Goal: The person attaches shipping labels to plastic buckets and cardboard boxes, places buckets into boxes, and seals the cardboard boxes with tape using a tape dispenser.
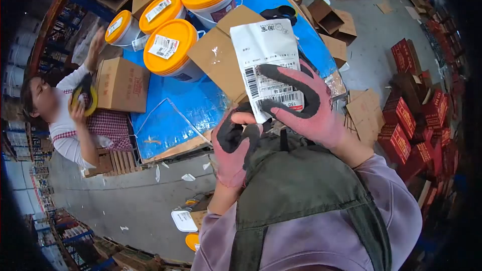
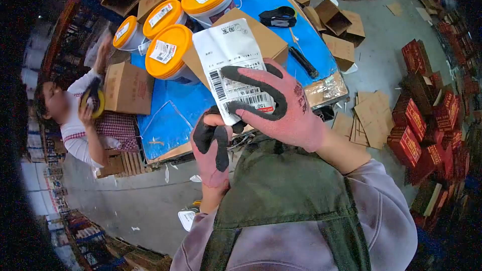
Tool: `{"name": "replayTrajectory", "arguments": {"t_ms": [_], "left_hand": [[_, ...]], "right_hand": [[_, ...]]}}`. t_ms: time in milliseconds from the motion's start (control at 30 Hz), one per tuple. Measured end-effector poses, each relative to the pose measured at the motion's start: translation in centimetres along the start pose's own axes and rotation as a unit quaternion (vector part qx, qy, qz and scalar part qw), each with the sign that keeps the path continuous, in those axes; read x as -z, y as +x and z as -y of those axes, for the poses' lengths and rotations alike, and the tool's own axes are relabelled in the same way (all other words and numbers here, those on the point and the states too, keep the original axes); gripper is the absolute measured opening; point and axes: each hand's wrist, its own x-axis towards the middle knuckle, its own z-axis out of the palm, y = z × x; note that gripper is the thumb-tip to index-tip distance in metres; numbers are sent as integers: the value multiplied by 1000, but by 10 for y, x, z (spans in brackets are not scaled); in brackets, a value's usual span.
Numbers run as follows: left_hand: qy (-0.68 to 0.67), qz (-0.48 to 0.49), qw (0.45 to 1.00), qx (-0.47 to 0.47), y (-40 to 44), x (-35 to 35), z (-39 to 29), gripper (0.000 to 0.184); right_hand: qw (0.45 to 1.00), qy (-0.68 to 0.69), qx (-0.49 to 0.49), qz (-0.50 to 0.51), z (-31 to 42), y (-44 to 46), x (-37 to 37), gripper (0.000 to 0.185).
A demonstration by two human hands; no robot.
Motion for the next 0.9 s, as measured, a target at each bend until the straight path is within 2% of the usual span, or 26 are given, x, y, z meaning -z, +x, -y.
{"name": "replayTrajectory", "arguments": {"t_ms": [100,167,233,267,333,367,433,533,600,667,700,800,833,867,900], "left_hand": [[4,3,1000,-30,0,-5,3,6],[-8,5,1000,-17,0,-4,4,5],[-20,6,1000,-5,1,-5,3,4],[0,-12,1000,0,2,-8,2,4],[21,-30,999,7,2,-10,2,4],[18,-41,999,15,2,-10,3,5],[16,-54,998,21,3,-10,3,5],[55,-45,997,-2,2,-13,2,6],[126,-81,986,-75,1,-14,7,4],[147,-69,981,-108,4,-14,11,6],[167,-56,975,-139,5,-14,12,9],[242,-81,959,-122,4,-17,10,19],[242,-82,959,-122,4,-15,11,19],[270,-50,950,-150,4,-11,14,20],[297,-17,938,-177,4,-5,19,21]], "right_hand": [[1000,19,-7,5,-3,-1,2,53],[999,48,-22,3,-5,-2,1,54],[991,96,-88,18,-7,-2,0,56],[991,98,-89,18,-8,-2,2,56],[993,-115,21,-18,-8,0,4,55],[993,-113,20,-17,-10,0,6,55],[997,-52,58,3,-19,0,14,42],[992,22,50,118,-20,2,19,40],[993,27,42,108,-24,0,13,34],[979,114,-66,157,-32,-5,12,41],[978,116,-67,158,-31,-5,11,41],[986,105,-43,126,-30,-7,3,40],[957,210,-165,114,-33,-10,-3,38],[903,310,-281,99,-40,-13,-10,36],[861,384,-330,48,-55,-18,-21,31]]}}
